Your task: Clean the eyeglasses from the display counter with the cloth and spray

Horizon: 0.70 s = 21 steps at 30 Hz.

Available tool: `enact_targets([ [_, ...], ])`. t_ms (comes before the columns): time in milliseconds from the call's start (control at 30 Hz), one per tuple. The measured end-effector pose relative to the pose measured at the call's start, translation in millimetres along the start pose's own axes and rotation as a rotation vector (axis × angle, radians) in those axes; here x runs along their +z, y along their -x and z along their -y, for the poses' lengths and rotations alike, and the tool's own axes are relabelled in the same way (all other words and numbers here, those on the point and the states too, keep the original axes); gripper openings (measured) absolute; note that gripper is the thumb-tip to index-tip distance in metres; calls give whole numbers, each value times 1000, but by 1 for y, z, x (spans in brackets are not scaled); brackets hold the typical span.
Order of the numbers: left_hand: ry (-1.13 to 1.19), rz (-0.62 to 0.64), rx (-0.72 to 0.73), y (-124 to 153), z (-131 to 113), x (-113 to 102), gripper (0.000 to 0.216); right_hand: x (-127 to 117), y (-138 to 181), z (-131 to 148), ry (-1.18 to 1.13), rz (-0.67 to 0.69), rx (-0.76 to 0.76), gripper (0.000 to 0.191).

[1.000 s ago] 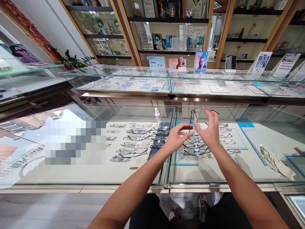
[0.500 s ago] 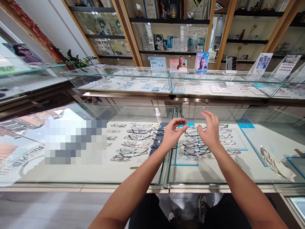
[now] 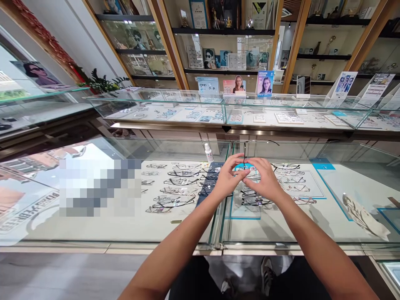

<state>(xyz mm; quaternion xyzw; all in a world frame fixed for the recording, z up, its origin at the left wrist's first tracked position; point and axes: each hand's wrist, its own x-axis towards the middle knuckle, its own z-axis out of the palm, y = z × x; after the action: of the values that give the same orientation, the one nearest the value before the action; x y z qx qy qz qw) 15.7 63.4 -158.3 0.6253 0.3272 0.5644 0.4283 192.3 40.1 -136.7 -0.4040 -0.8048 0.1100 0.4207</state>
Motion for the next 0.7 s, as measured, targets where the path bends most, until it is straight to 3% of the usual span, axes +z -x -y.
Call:
enact_targets([
  [233, 18, 26, 22, 1, 2, 1, 34, 3, 1, -8, -169, 55, 69, 48],
  [433, 43, 58, 55, 1, 1, 3, 30, 5, 3, -7, -267, 24, 113, 60],
  [533, 34, 76, 28, 2, 0, 5, 34, 5, 2, -5, -225, 13, 97, 51],
  [633, -72, 54, 65, 1, -1, 2, 37, 3, 1, -4, -178, -5, 98, 46],
  [700, -261, -28, 133, -4, -2, -6, 36, 2, 1, -4, -166, -13, 120, 48],
])
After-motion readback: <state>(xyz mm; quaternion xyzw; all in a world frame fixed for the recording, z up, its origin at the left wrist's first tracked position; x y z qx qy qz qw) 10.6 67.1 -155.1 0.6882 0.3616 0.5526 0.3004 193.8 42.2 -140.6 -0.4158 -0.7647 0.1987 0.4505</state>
